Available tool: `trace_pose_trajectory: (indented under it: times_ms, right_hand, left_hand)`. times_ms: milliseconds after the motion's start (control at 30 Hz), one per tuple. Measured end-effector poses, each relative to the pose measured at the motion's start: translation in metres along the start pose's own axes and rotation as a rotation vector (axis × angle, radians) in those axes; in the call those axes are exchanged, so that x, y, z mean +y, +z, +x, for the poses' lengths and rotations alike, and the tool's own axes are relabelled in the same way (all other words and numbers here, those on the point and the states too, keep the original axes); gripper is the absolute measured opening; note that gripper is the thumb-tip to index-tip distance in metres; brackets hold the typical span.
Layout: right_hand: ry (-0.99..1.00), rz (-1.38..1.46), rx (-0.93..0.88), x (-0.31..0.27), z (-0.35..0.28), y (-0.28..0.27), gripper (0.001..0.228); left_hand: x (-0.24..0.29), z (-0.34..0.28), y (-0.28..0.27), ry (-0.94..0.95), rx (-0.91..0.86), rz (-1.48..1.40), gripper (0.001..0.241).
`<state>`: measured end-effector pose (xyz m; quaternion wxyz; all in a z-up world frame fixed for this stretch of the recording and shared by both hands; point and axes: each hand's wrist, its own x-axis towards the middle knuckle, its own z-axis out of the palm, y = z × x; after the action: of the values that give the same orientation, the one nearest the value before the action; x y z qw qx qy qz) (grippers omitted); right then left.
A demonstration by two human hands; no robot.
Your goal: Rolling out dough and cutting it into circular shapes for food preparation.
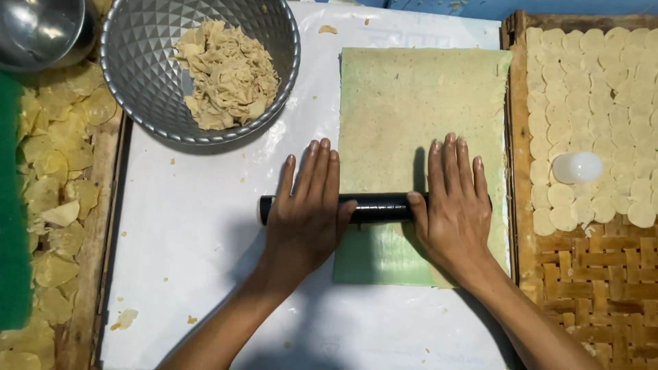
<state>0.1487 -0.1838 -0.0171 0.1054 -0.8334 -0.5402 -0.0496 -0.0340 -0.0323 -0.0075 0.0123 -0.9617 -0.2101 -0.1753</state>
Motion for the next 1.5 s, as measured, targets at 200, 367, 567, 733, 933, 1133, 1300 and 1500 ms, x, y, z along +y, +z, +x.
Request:
trace_pose_trajectory:
  times_ms: [200,367,567,733,933,1133,1300,1500]
  right_hand:
    - [-0.038,0.013,0.012,-0.003,-0.029,0.000,0.080]
    - [-0.056,0.052,0.013,-0.011,-0.040,-0.015,0.076]
    - [-0.074,0.125,0.084,-0.012,-0.043,-0.033,0.066]
    - [-0.080,0.104,0.206,-0.008,-0.038,-0.043,0.056]
    - [-0.021,0.088,-0.014,-0.015,-0.051,-0.025,0.058]
    - [-0.079,0.037,0.015,-0.017,-0.075,-0.012,0.056]
    - [-0.081,0.091,-0.004,-0.026,-0.097,-0.020,0.070]
    - [-0.180,0.046,0.007,-0.009,-0.101,-0.021,0.091]
  left_hand:
    - [-0.002,-0.025,-0.013,0.150,0.002,-0.113,0.050]
    - [-0.008,-0.028,-0.017,0.233,0.051,-0.168,0.041]
    - [-0.008,-0.018,-0.029,0.251,0.140,-0.049,0.025]
    - [-0.006,-0.011,-0.045,0.255,0.166,-0.147,0.035]
    - [0.000,-0.034,-0.022,0.228,0.103,-0.183,0.037]
    - [0.013,-0.058,-0.023,0.195,-0.047,-0.091,0.053]
    - [0.020,-0.089,-0.029,0.217,-0.131,-0.188,0.072]
    - [0.015,-0.078,-0.023,0.210,-0.047,-0.259,0.049]
